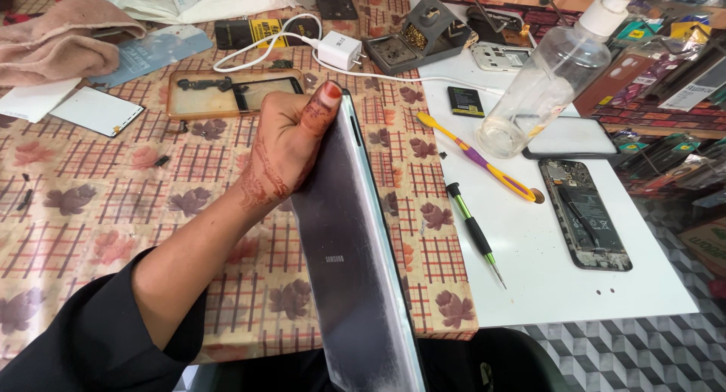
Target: The person uses a screwdriver to remove screws from the internal frame of a Samsung tablet. They then lift and remove the motherboard assembly from the device chassis.
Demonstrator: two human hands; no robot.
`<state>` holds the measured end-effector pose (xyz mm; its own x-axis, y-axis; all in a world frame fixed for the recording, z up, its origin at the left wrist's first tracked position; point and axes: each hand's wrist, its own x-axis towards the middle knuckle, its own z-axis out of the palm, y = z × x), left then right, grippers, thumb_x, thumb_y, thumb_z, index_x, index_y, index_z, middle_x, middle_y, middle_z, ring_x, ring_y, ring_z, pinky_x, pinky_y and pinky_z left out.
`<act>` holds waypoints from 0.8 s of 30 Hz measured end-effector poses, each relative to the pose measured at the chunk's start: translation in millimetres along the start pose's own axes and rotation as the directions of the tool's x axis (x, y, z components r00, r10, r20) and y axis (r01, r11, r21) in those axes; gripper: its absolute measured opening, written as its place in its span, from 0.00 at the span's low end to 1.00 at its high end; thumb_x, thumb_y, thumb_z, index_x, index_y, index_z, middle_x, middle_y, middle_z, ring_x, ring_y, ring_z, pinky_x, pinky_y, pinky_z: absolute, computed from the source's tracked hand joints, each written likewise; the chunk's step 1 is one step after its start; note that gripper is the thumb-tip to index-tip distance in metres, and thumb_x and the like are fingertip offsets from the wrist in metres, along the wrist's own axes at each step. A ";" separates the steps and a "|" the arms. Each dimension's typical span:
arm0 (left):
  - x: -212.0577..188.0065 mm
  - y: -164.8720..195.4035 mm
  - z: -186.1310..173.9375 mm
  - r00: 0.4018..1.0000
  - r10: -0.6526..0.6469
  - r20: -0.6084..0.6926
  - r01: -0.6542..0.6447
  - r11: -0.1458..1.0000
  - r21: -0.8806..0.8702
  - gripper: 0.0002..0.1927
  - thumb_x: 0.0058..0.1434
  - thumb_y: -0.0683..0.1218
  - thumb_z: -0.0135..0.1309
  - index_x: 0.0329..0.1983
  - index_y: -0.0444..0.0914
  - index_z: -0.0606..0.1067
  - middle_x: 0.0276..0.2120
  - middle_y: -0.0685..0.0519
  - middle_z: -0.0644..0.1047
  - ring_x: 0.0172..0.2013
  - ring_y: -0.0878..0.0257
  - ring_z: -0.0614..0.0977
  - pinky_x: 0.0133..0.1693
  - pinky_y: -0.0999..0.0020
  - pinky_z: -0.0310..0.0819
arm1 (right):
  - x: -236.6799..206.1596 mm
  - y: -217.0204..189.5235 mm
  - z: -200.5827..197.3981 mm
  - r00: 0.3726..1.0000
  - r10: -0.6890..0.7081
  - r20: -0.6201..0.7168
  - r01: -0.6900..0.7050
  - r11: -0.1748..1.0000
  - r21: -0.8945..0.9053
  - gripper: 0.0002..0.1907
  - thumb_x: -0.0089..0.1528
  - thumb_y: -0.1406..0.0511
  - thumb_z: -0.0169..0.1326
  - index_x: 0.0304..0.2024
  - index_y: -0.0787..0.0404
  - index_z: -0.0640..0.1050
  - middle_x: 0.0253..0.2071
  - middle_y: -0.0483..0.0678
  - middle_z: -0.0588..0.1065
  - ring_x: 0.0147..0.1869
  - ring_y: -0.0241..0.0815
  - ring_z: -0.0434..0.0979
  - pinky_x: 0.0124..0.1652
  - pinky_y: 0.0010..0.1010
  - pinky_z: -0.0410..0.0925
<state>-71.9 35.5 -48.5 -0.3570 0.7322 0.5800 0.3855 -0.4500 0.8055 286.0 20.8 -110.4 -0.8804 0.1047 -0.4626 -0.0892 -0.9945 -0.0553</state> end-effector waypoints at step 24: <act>12.4 3.6 -1.9 0.972 0.124 0.200 -0.080 0.974 -0.214 0.28 0.56 0.58 0.71 0.39 0.40 0.64 0.38 0.58 0.70 0.41 0.70 0.70 0.47 0.73 0.69 | 3.0 22.4 38.2 0.152 -0.724 0.673 -0.213 -0.688 -0.693 0.27 0.58 0.56 0.60 0.58 0.58 0.78 0.28 0.49 0.84 0.23 0.33 0.80 0.29 0.24 0.74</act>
<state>-76.5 42.0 -38.2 -0.1295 0.7583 0.6389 0.2222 -0.6058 0.7640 263.6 -1.4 -79.2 -0.3822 0.7312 0.5650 0.5716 0.6675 -0.4772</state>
